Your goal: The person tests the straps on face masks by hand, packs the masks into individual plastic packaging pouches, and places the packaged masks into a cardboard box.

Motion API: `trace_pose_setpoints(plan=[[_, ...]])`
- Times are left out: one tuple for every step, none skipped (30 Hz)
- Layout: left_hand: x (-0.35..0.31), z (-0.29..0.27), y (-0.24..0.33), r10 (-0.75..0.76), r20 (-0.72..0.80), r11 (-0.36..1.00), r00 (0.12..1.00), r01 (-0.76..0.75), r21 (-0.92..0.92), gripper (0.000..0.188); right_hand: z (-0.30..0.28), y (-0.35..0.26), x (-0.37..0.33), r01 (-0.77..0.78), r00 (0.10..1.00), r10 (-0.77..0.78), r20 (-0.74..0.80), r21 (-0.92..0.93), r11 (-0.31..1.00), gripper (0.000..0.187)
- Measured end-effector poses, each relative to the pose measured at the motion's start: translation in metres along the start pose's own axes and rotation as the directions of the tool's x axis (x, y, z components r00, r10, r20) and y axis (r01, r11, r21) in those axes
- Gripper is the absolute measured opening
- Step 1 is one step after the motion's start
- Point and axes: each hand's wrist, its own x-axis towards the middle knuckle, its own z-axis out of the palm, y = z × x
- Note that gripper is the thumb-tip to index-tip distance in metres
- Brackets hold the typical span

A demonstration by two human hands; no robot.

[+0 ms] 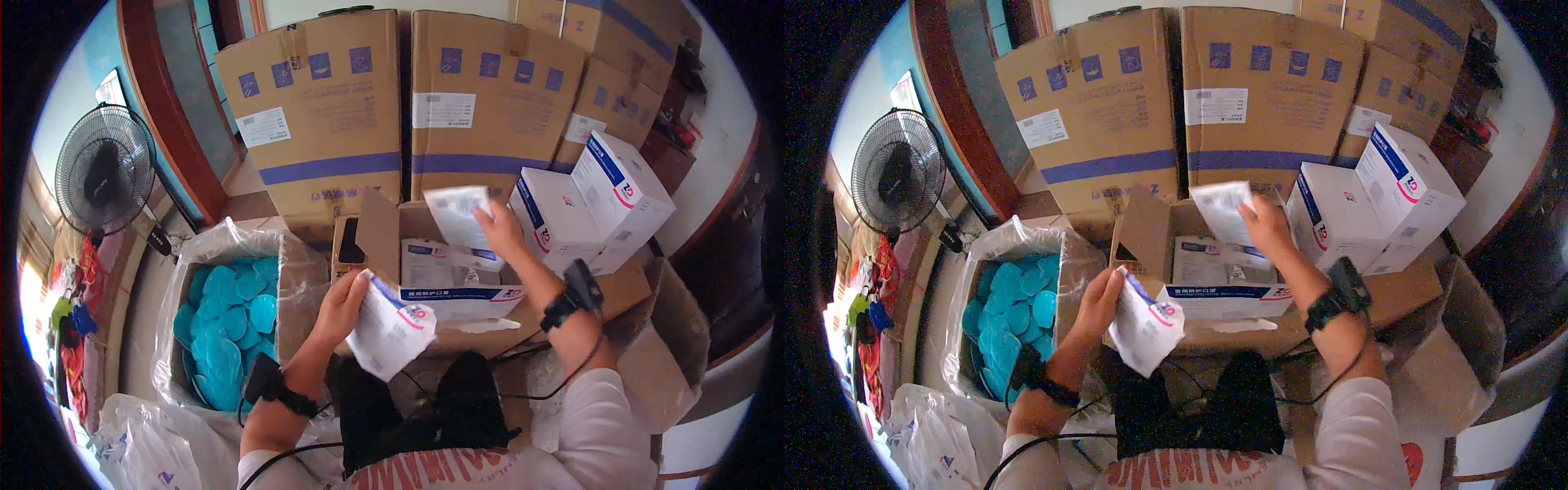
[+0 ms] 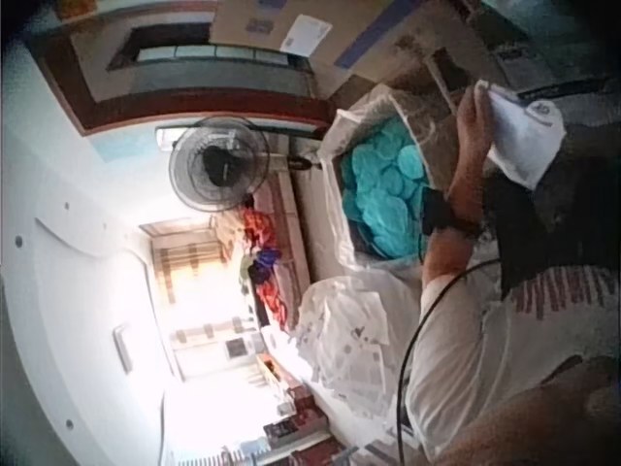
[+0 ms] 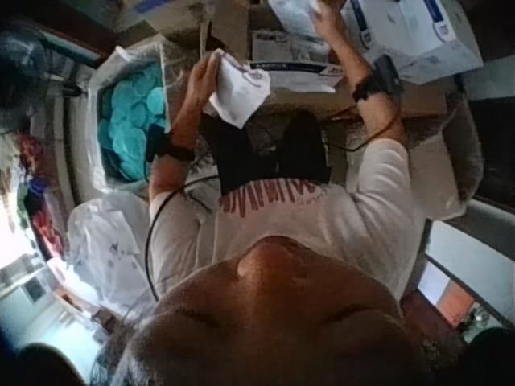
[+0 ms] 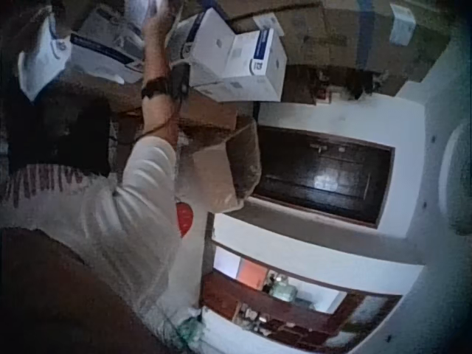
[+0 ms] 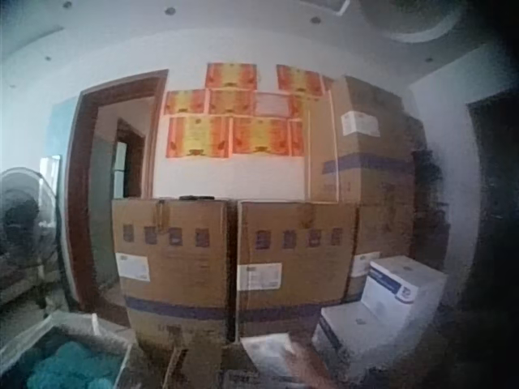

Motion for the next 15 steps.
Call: trace_pose_setpoints(plan=[[0.003, 0.005, 0.004, 0.046, 0.017, 0.998, 0.999, -0.046, -0.035, 0.026, -0.011, -0.017, -0.005, -0.076, 0.997, 0.077, 0.029, -0.031, 0.997, 0.03], [0.006, 0.011, 0.01, 0.091, 0.0, 0.989, 0.996, -0.09, -0.117, 0.026, -0.021, -0.033, -0.012, -0.014, 1.0, 0.014, 0.004, 0.321, 0.947, 0.028], [0.009, 0.018, 0.016, 0.134, -0.02, 0.971, 0.991, -0.136, -0.197, 0.026, -0.029, -0.047, -0.019, 0.084, 0.996, -0.058, -0.062, 0.636, 0.767, 0.026], [0.012, 0.022, 0.022, 0.136, -0.018, 0.97, 0.99, -0.137, -0.201, 0.026, -0.034, -0.058, -0.027, 0.059, 0.998, -0.039, -0.046, 0.628, 0.776, 0.026], [0.015, 0.026, 0.029, 0.329, 0.035, 0.931, 0.944, -0.318, -0.178, 0.026, -0.037, -0.066, -0.035, 0.036, 0.999, -0.003, -0.047, 0.71, 0.703, 0.026], [0.013, 0.028, 0.033, 0.462, 0.115, 0.885, 0.879, -0.448, -0.13, 0.026, -0.038, -0.073, -0.042, 0.007, 0.998, 0.048, -0.047, 0.783, 0.622, 0.026], [0.011, 0.029, 0.037, 0.508, 0.091, 0.856, 0.857, -0.49, -0.166, 0.027, -0.04, -0.077, -0.048, 0.017, 0.998, 0.031, -0.047, 0.784, 0.621, 0.026], [0.006, 0.031, 0.04, 0.364, 0.253, 0.93, 0.897, -0.336, -0.146, 0.027, -0.04, -0.079, -0.054, -0.054, 0.999, 0.034, 0.042, 0.838, 0.542, 0.027], [0.002, 0.03, 0.041, 0.217, 0.4, 0.976, 0.891, -0.192, -0.103, 0.027, -0.04, -0.081, -0.06, -0.136, 0.991, 0.049, 0.128, 0.878, 0.458, 0.028], [-0.003, 0.034, 0.04, 0.211, 0.385, 0.977, 0.898, -0.191, -0.09, 0.028, -0.04, -0.081, -0.067, -0.132, 0.991, 0.033, 0.131, 0.882, 0.453, 0.028], [-0.008, 0.036, 0.037, 0.175, 0.375, 0.984, 0.91, -0.165, -0.06, 0.028, -0.04, -0.083, -0.072, -0.192, 0.978, 0.011, 0.209, 0.874, 0.445, 0.029], [-0.012, 0.038, 0.034, 0.113, 0.22, 0.981, 0.969, -0.073, -0.18, 0.028, -0.04, -0.083, -0.08, -0.251, 0.959, -0.011, 0.284, 0.863, 0.439, 0.03], [-0.014, 0.04, 0.031, 0.052, 0.087, 0.944, 0.995, -0.021, -0.33, 0.029, -0.038, -0.085, -0.085, -0.314, 0.935, -0.013, 0.355, 0.843, 0.438, 0.031], [-0.015, 0.039, 0.028, 0.07, 0.046, 0.888, 0.996, -0.041, -0.457, 0.03, -0.04, -0.085, -0.093, -0.33, 0.906, 0.075, 0.416, 0.584, 0.742, 0.032], [-0.017, 0.038, 0.025, 0.055, 0.043, 0.896, 0.998, -0.03, -0.443, 0.03, -0.04, -0.086, -0.097, -0.31, 0.902, 0.03, 0.431, 0.599, 0.738, 0.032]])
